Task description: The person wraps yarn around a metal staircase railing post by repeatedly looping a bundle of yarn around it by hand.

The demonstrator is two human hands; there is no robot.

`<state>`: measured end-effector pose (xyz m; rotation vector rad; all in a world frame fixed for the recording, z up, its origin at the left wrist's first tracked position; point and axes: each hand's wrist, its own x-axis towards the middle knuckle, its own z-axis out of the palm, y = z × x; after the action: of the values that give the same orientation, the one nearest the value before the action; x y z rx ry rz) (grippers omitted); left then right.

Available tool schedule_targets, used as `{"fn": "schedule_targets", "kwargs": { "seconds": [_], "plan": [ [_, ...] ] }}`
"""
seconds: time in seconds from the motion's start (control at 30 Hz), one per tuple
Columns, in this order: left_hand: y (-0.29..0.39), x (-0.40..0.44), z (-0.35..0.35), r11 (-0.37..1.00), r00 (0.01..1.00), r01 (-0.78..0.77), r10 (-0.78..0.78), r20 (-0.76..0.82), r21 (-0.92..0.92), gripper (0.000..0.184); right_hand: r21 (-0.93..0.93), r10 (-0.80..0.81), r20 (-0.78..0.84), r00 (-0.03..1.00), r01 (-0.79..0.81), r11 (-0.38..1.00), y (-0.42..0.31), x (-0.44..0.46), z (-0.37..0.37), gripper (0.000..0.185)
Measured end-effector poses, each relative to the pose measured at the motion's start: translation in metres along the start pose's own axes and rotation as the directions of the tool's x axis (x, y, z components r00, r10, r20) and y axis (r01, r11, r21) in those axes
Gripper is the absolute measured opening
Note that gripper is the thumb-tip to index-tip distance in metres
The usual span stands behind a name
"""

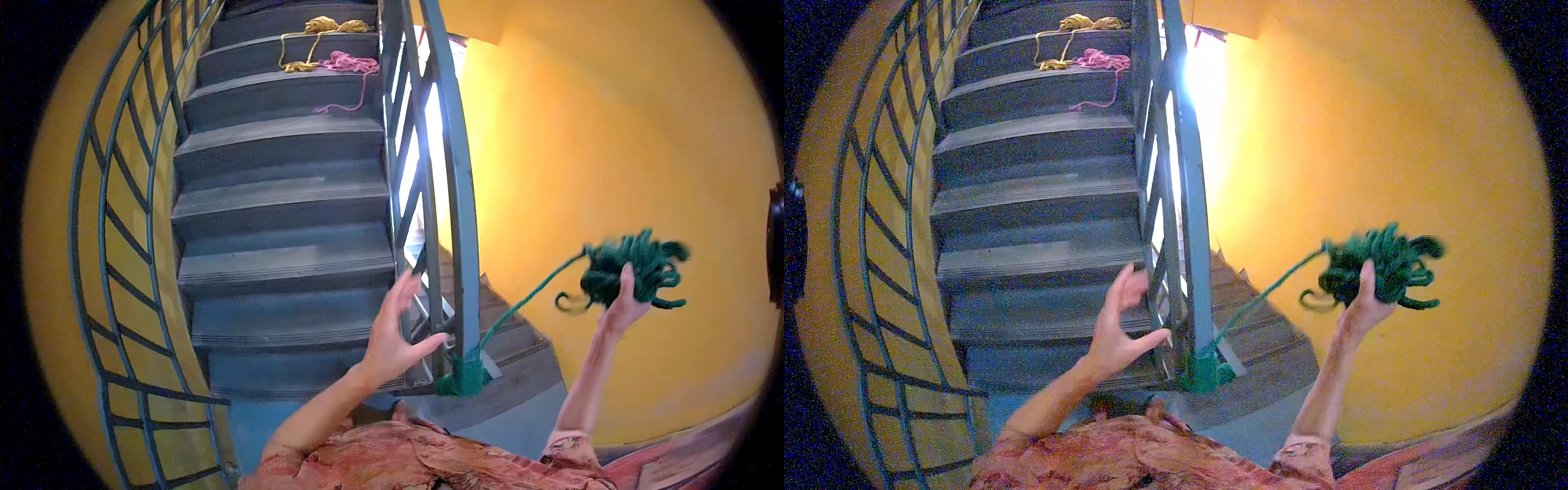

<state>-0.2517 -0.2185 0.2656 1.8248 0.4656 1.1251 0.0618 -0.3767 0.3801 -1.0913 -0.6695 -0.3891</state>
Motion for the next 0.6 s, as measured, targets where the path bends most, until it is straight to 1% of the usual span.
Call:
{"fn": "schedule_targets", "kwargs": {
  "seconds": [0.03, 0.1, 0.13, 0.17, 0.2, 0.23, 0.27, 0.3, 0.33, 0.37, 0.4, 0.43, 0.47, 0.5, 0.53, 0.57, 0.6],
  "plan": [
    [0.017, 0.015, -0.001, 0.993, 0.993, -0.116, 0.116, -0.029, 0.014, 0.119, 0.149, -0.006, 0.031, 1.0, 0.001, 0.989, -0.027, -0.002, 0.034, 0.038],
    [0.04, 0.038, 0.001, 0.959, 0.954, -0.28, 0.272, -0.124, -0.048, 0.125, 0.296, -0.036, 0.176, 0.984, -0.018, 0.955, -0.055, -0.011, 0.08, 0.041],
    [0.048, 0.047, 0.003, 0.938, 0.925, -0.344, 0.331, -0.186, -0.045, 0.129, 0.305, 0.095, 0.318, 0.943, -0.197, 0.932, -0.063, -0.022, 0.097, 0.045],
    [0.055, 0.053, 0.003, 0.914, 0.889, -0.405, 0.386, -0.248, -0.029, 0.133, 0.289, 0.216, 0.459, 0.862, -0.374, 0.881, -0.071, -0.038, 0.114, 0.049],
    [0.059, 0.057, 0.006, 0.909, 0.878, -0.414, 0.384, -0.285, -0.051, 0.137, 0.145, 0.334, 0.612, 0.716, -0.517, 0.843, -0.076, -0.059, 0.128, 0.054],
    [0.065, 0.059, 0.008, 0.872, 0.773, -0.481, 0.471, -0.425, 0.09, 0.121, -0.023, 0.435, 0.73, 0.527, -0.618, 0.786, -0.081, -0.081, 0.138, 0.059],
    [0.07, 0.054, 0.0, 0.673, 0.923, -0.247, -0.057, -0.382, -0.697, 0.103, -0.14, 0.318, 0.881, 0.35, -0.45, 0.882, -0.083, -0.097, 0.145, 0.063],
    [0.073, 0.046, -0.005, -0.07, 0.929, 0.036, -0.364, 0.059, -0.997, 0.086, -0.189, 0.224, 0.965, 0.133, -0.235, 0.954, -0.081, -0.108, 0.149, 0.068],
    [0.053, 0.032, -0.005, -0.064, 0.947, -0.013, -0.322, 0.008, -0.998, 0.068, -0.199, 0.198, 0.98, -0.031, -0.253, 0.947, -0.074, -0.108, 0.146, 0.07],
    [0.018, 0.02, -0.005, -0.056, 0.962, -0.06, -0.271, -0.043, -0.997, 0.05, -0.207, 0.16, 0.969, -0.189, -0.263, 0.942, -0.067, -0.102, 0.141, 0.073],
    [-0.02, 0.012, -0.009, 0.613, 0.94, -0.095, -0.204, -0.273, -0.784, 0.043, -0.2, 0.158, 0.97, -0.183, -0.243, 0.949, -0.074, -0.098, 0.134, 0.068],
    [-0.057, 0.001, -0.015, 0.98, 0.91, -0.064, -0.019, -0.413, -0.187, 0.037, -0.201, 0.163, 0.971, -0.177, -0.229, 0.952, -0.073, -0.099, 0.121, 0.064],
    [-0.072, -0.009, -0.017, 0.983, 0.904, -0.073, -0.008, -0.428, -0.171, 0.037, -0.282, 0.253, 0.958, -0.133, -0.301, 0.911, -0.059, -0.094, 0.1, 0.054],
    [-0.08, -0.019, -0.024, 0.881, 0.882, -0.017, -0.21, -0.423, -0.472, 0.036, -0.356, 0.347, 0.933, -0.093, -0.37, 0.858, -0.046, -0.091, 0.079, 0.045],
    [-0.09, -0.023, -0.027, 0.689, 0.849, 0.015, -0.392, -0.355, -0.725, 0.035, -0.388, 0.437, 0.9, 0.001, -0.454, 0.802, -0.025, -0.086, 0.063, 0.032],
    [-0.108, -0.03, -0.028, 0.697, 0.847, -0.002, -0.38, -0.371, -0.717, 0.035, -0.408, 0.53, 0.844, 0.084, -0.54, 0.736, 0.002, -0.088, 0.048, 0.023],
    [-0.125, -0.035, -0.023, 0.69, 0.815, 0.144, -0.49, -0.31, -0.71, 0.036, -0.451, 0.589, 0.802, 0.095, -0.551, 0.702, 0.032, -0.093, 0.036, 0.022]
  ]
}}
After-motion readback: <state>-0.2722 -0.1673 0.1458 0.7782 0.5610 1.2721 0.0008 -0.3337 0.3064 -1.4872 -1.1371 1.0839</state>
